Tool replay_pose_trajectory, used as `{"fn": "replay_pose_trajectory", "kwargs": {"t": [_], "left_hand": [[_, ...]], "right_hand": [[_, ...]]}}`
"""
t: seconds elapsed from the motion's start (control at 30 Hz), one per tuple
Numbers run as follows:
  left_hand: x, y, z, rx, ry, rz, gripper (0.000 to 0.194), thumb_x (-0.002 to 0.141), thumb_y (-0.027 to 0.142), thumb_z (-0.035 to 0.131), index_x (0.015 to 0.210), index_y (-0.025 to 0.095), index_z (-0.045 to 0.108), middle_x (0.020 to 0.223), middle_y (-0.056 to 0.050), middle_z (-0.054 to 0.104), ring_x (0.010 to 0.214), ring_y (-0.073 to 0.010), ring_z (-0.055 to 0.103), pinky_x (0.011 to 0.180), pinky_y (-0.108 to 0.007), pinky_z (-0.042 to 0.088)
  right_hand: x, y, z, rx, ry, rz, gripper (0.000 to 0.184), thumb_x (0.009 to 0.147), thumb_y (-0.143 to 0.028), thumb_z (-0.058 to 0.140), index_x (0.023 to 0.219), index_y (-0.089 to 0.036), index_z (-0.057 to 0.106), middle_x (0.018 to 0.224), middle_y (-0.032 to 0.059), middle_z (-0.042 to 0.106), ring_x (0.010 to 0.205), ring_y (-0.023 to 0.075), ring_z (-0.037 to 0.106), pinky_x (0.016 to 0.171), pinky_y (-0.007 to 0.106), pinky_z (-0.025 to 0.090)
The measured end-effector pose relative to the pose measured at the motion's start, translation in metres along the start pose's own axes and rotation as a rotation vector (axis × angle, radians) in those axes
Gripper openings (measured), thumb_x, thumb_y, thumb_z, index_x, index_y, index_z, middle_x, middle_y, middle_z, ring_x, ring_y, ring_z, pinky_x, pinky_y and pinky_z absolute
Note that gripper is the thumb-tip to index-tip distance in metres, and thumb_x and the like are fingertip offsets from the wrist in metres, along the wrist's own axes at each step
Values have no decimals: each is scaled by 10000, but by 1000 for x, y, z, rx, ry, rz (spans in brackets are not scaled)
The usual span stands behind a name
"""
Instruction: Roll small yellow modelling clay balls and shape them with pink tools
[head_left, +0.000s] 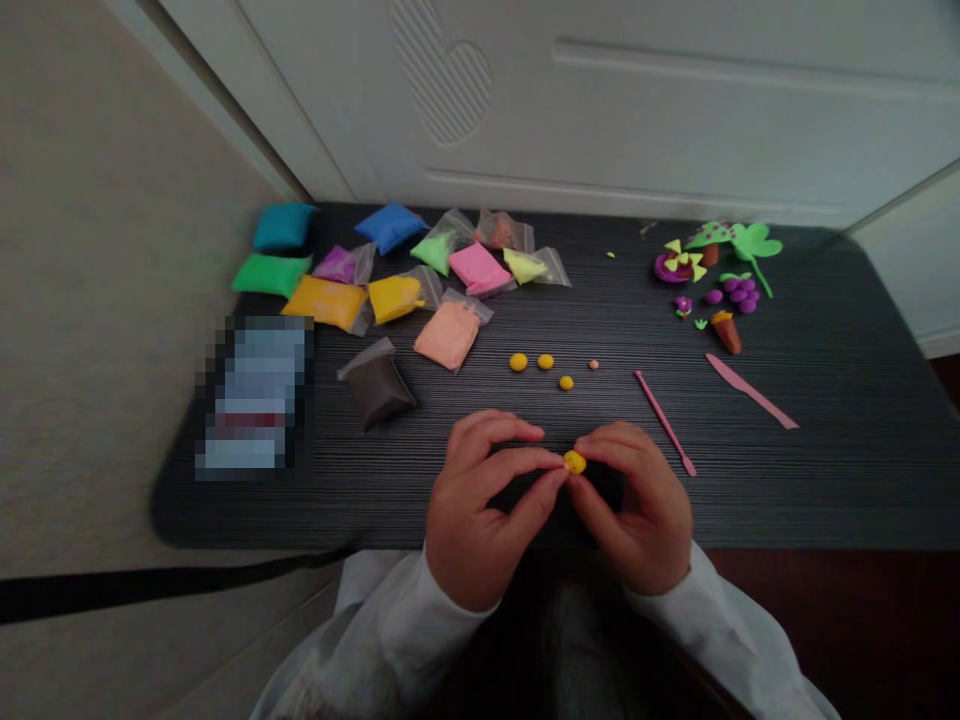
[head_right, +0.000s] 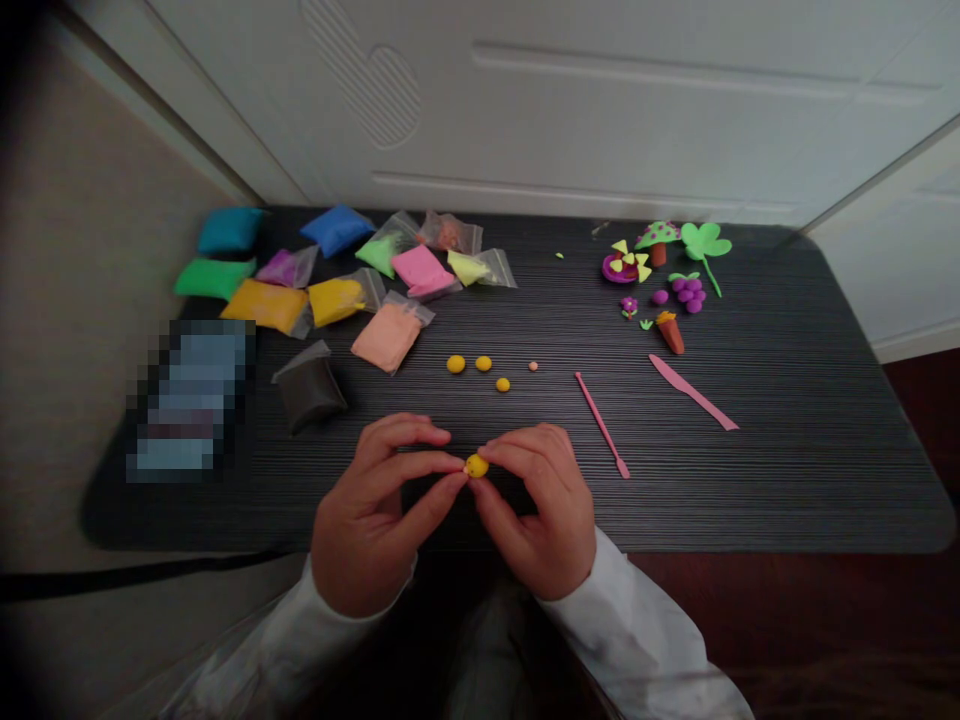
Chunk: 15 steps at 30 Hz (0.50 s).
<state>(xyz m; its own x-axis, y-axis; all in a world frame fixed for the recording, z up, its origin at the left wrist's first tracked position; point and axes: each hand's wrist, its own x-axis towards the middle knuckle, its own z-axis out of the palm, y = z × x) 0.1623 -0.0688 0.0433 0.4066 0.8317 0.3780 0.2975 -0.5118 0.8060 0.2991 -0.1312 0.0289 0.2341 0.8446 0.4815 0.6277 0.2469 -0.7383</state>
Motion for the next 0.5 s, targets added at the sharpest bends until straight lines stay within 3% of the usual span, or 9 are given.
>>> {"fn": "replay_pose_trajectory", "kwargs": {"t": [0.5], "left_hand": [[-1, -4, 2, -35, -1, 30, 178, 676, 80, 661, 802, 205, 662, 886, -21, 618, 954, -183, 533, 879, -374, 436]], "right_hand": [[0, 1, -1, 30, -10, -3, 336, 698, -64, 613, 996, -207, 554, 879, 35, 611, 842, 174, 568, 781, 385, 455]]}}
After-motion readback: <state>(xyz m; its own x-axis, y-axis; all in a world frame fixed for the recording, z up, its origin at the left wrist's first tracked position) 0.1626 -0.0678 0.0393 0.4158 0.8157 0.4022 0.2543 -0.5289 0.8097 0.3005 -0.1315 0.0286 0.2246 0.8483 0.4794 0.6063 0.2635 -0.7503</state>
